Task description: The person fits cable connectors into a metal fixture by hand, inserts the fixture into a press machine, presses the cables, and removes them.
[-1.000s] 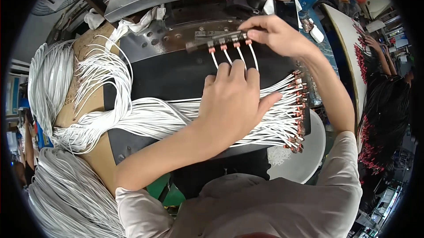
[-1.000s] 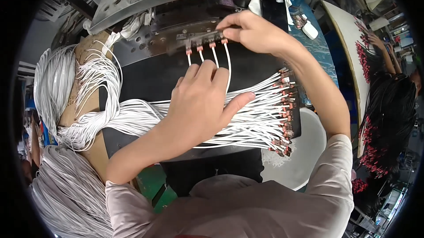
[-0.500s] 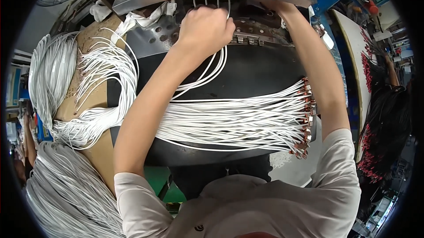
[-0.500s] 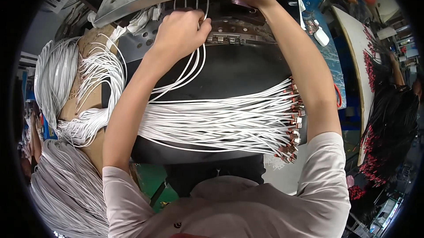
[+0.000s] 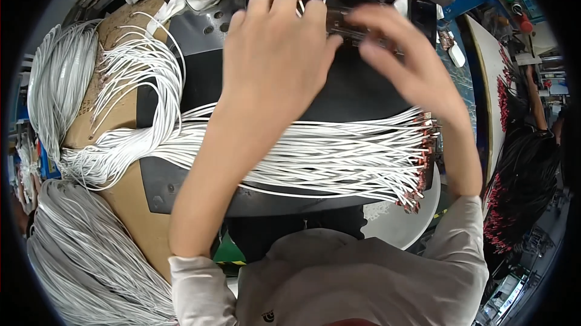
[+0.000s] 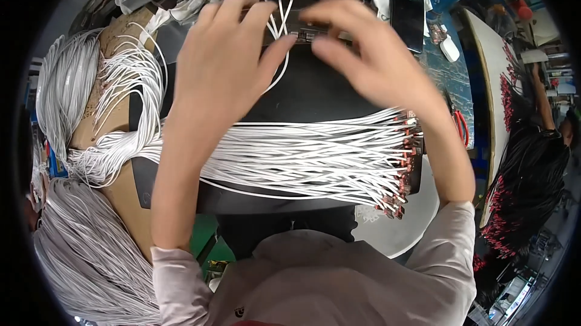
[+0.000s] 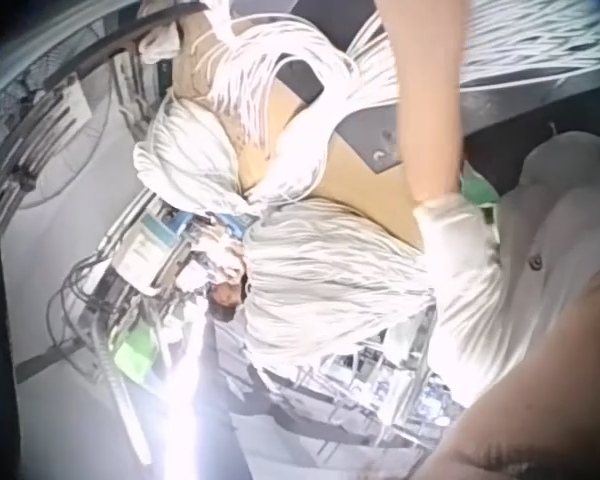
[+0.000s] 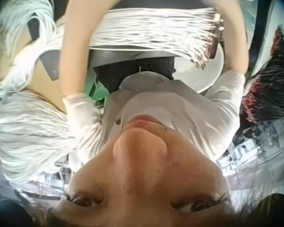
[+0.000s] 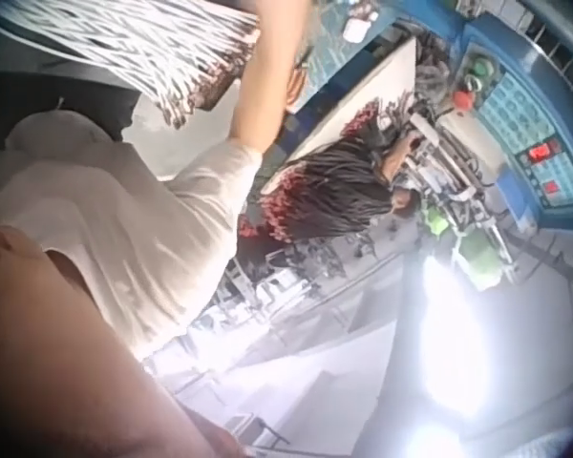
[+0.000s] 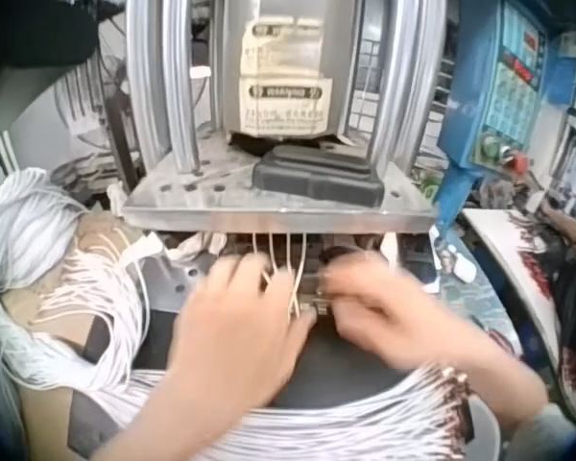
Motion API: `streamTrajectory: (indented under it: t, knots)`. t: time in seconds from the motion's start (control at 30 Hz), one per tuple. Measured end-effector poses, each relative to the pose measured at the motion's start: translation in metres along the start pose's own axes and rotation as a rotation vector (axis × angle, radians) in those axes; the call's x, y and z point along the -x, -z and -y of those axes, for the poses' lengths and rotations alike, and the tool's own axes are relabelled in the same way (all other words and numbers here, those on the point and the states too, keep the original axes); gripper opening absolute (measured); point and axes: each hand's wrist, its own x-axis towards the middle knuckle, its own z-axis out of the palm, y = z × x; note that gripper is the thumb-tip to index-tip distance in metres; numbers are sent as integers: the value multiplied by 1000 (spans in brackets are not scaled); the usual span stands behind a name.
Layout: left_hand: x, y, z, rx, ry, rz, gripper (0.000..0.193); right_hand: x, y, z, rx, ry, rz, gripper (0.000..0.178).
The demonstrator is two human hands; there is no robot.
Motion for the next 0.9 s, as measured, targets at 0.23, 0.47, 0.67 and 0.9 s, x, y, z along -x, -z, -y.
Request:
streamTrajectory:
  t: [0.23, 0.47, 0.67, 0.9]
  knots:
    - [215, 88, -9, 2101, 449, 708, 59, 258, -63, 22, -1149, -46, 989, 49]
    - [368, 45, -52, 1162, 1754, -43, 55, 365, -171, 5, -1535, -1226, -650, 52]
    - [376, 47, -44, 1239, 1621, -25, 56, 327, -181, 21, -1277, -1061, -753, 64]
    - [374, 47, -35, 1116, 1721, 64, 60, 338, -189, 6, -1323, -950, -679, 66]
